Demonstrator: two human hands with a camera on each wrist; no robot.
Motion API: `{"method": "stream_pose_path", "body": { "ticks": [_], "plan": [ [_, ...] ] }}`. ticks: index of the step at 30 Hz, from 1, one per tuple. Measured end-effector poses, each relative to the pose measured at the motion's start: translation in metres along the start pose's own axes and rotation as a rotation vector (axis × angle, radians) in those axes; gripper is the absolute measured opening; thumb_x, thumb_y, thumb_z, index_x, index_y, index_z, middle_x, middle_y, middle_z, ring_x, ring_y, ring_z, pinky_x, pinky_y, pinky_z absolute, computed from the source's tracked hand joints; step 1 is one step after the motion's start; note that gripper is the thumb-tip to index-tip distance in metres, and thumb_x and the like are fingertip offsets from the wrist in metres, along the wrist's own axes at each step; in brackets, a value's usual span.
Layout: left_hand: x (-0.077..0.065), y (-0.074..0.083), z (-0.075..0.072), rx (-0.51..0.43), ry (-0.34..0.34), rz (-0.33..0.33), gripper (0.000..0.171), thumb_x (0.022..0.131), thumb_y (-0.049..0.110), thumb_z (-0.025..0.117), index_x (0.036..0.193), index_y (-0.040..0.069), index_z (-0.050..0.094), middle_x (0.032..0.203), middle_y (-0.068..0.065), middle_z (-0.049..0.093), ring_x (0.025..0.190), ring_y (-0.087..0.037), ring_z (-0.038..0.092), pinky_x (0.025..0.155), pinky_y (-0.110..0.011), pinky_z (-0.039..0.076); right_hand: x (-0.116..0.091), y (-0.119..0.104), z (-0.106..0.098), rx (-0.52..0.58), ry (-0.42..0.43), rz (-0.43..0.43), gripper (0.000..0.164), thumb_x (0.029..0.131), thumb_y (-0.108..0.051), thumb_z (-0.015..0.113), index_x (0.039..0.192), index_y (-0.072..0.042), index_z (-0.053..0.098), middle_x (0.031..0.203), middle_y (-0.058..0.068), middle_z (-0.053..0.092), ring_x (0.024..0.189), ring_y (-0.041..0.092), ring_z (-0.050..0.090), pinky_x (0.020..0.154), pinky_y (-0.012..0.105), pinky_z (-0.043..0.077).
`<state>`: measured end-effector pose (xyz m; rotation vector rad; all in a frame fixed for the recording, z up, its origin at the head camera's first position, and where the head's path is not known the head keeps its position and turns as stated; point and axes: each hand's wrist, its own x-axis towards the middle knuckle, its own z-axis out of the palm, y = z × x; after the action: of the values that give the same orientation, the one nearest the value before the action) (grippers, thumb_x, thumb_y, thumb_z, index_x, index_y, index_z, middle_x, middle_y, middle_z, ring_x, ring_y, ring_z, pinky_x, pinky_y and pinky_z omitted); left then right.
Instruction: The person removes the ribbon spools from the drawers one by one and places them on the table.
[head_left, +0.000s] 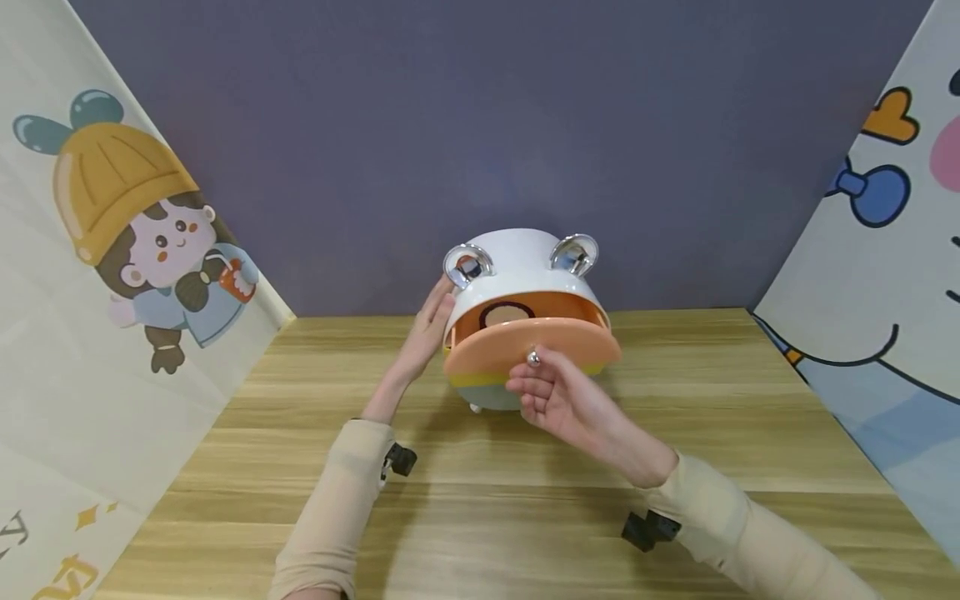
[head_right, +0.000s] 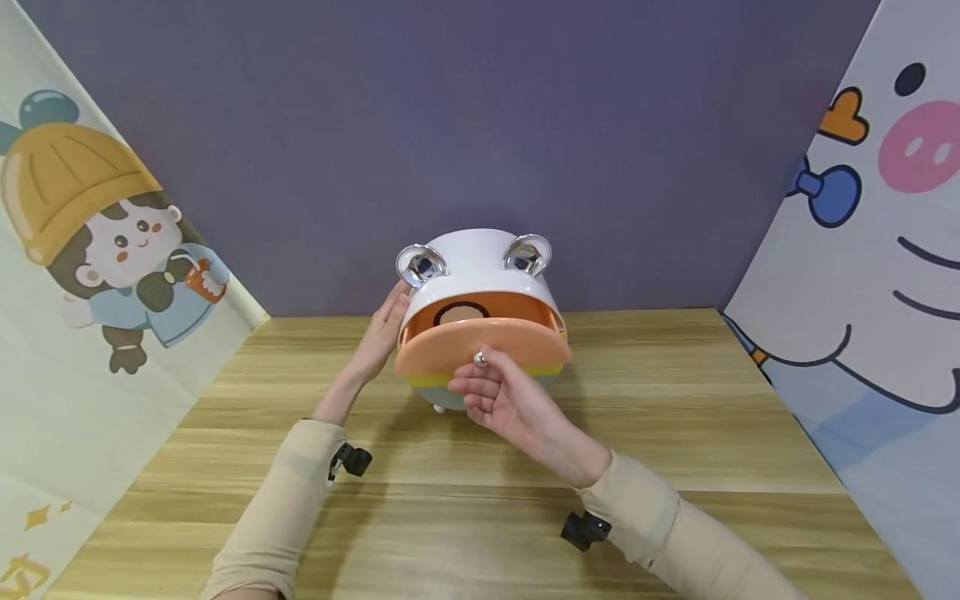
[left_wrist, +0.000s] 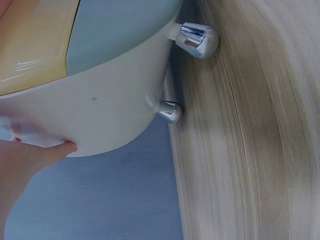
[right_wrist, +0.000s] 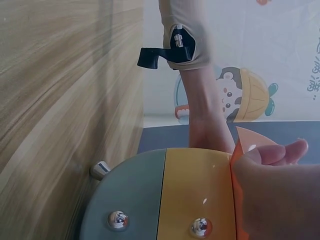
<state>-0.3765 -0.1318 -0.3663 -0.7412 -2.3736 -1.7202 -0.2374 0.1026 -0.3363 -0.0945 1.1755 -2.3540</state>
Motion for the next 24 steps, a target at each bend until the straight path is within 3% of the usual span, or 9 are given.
{"method": "stream_pose_path", "body": {
  "ticks": [6, 13, 24],
  "plan": [
    [0.000, -0.001, 0.000, -0.004, -0.006, 0.010, 0.050, 0.108, 0.039, 0.032, 0.157, 0.029, 0.029, 0.168, 0.007, 0.013, 0.156, -0.020, 0.010, 0.127, -0.055, 0.011, -0.004, 0.003, 0.000, -0.014, -0.008, -0.006, 0.041, 0.107, -0.037, 0.039, 0.093, -0.010, 0.066, 0.084, -0.001, 0.075, 0.080, 0.006, 0.068, 0.070, 0.018, 0.051],
    [-0.011, 0.036, -0.001, -0.023, -0.035, -0.033, 0.051, 0.109, 0.025, 0.031, 0.158, 0.016, 0.025, 0.169, -0.004, 0.010, 0.156, -0.027, 0.008, 0.127, -0.054, 0.011, -0.009, 0.005, -0.001, -0.018, -0.020, -0.006, 0.041, 0.108, -0.036, 0.038, 0.093, -0.010, 0.067, 0.084, -0.001, 0.075, 0.080, 0.006, 0.068, 0.071, 0.018, 0.052],
    [-0.012, 0.037, -0.001, -0.016, -0.027, -0.030, 0.051, 0.108, 0.024, 0.031, 0.158, 0.015, 0.026, 0.169, -0.006, 0.011, 0.156, -0.028, 0.009, 0.127, -0.054, 0.011, -0.018, 0.010, -0.002, -0.011, -0.048, -0.001, 0.040, 0.107, -0.037, 0.040, 0.094, -0.012, 0.067, 0.086, -0.002, 0.075, 0.082, 0.006, 0.068, 0.071, 0.017, 0.053]
  ]
}}
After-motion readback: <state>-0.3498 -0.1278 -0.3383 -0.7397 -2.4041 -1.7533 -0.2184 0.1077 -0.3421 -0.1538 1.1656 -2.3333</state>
